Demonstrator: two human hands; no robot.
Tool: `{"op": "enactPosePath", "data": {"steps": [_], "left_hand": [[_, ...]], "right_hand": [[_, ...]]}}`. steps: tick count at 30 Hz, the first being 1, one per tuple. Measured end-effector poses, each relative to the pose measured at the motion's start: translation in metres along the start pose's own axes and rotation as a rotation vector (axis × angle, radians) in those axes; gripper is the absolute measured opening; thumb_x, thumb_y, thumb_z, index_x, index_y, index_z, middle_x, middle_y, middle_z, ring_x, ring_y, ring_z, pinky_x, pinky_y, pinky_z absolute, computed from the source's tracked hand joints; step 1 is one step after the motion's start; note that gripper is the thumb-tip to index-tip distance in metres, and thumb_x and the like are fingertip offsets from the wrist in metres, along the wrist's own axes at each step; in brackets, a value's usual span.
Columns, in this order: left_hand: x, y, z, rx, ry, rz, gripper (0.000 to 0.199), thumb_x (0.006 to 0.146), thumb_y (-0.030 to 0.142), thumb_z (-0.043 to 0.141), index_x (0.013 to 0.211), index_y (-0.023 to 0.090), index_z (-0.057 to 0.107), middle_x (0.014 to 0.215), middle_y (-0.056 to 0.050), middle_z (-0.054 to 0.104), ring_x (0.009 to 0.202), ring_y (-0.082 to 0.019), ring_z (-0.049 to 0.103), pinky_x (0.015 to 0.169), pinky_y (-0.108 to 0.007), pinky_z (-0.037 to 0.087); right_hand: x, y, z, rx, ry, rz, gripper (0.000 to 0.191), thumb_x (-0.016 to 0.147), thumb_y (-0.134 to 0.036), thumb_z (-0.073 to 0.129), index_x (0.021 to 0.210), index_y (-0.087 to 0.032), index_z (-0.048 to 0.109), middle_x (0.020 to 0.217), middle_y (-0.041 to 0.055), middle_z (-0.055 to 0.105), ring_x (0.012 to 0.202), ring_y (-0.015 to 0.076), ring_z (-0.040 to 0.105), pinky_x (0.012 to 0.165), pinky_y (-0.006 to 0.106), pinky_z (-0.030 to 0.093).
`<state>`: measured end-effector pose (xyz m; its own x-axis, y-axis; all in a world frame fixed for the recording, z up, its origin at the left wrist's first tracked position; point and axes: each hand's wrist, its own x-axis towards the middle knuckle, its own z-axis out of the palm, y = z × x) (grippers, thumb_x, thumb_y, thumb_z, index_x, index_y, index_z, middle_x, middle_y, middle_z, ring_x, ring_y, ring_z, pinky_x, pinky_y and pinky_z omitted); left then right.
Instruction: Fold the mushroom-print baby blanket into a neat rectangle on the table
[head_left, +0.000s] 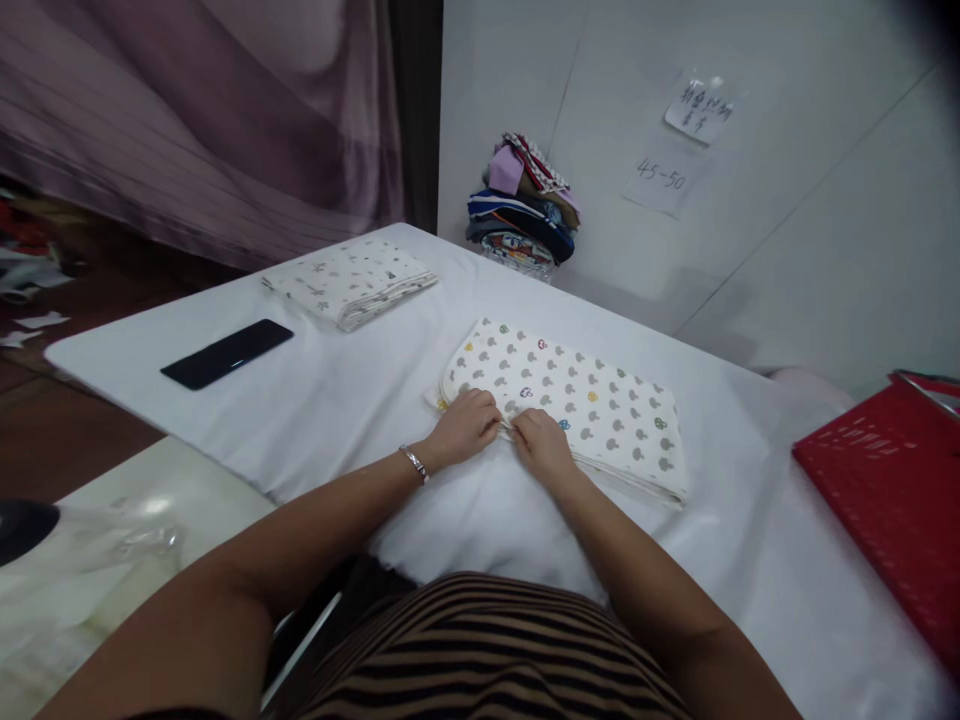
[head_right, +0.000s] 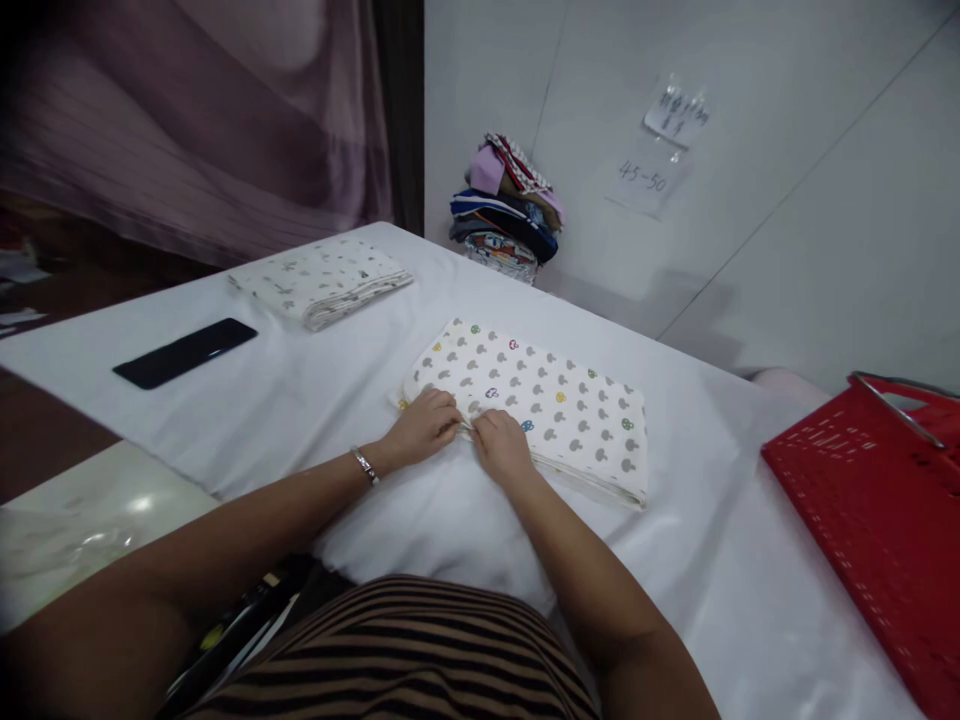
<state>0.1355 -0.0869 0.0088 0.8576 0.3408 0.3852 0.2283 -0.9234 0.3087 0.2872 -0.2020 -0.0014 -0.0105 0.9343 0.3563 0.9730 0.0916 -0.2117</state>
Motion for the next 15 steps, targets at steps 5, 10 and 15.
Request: {"op": "enactPosePath", "data": {"steps": [5,10,15], "left_hand": [[-0.004,-0.005,-0.003,0.025,-0.006,0.032,0.015,0.087,0.025,0.051,0.087,0.019,0.065,0.087,-0.004,0.056,0.085,-0.018,0.048,0.078,-0.033,0.038],[-0.010,-0.010,-0.009,0.114,0.005,0.027,0.013,0.087,0.025,0.053,0.087,0.020,0.066,0.088,-0.005,0.056,0.086,-0.019,0.048,0.077,-0.034,0.038],[-0.014,-0.010,-0.011,0.240,0.049,0.057,0.012,0.086,0.020,0.052,0.084,0.020,0.065,0.085,-0.006,0.057,0.086,-0.020,0.049,0.078,-0.036,0.039]], "right_hand": [[0.003,0.001,0.004,0.102,0.028,0.087,0.012,0.091,-0.021,0.048,0.085,-0.020,0.059,0.085,0.0043,0.059,0.084,0.0183,0.052,0.075,0.029,0.040],[0.004,0.001,0.003,0.134,0.026,0.108,0.012,0.090,-0.021,0.049,0.084,-0.020,0.059,0.084,0.0037,0.059,0.083,0.0179,0.053,0.075,0.029,0.041],[0.004,0.001,0.004,0.118,0.024,0.107,0.014,0.091,-0.021,0.046,0.084,-0.020,0.059,0.085,0.0045,0.059,0.084,0.0182,0.053,0.074,0.029,0.042]]}}
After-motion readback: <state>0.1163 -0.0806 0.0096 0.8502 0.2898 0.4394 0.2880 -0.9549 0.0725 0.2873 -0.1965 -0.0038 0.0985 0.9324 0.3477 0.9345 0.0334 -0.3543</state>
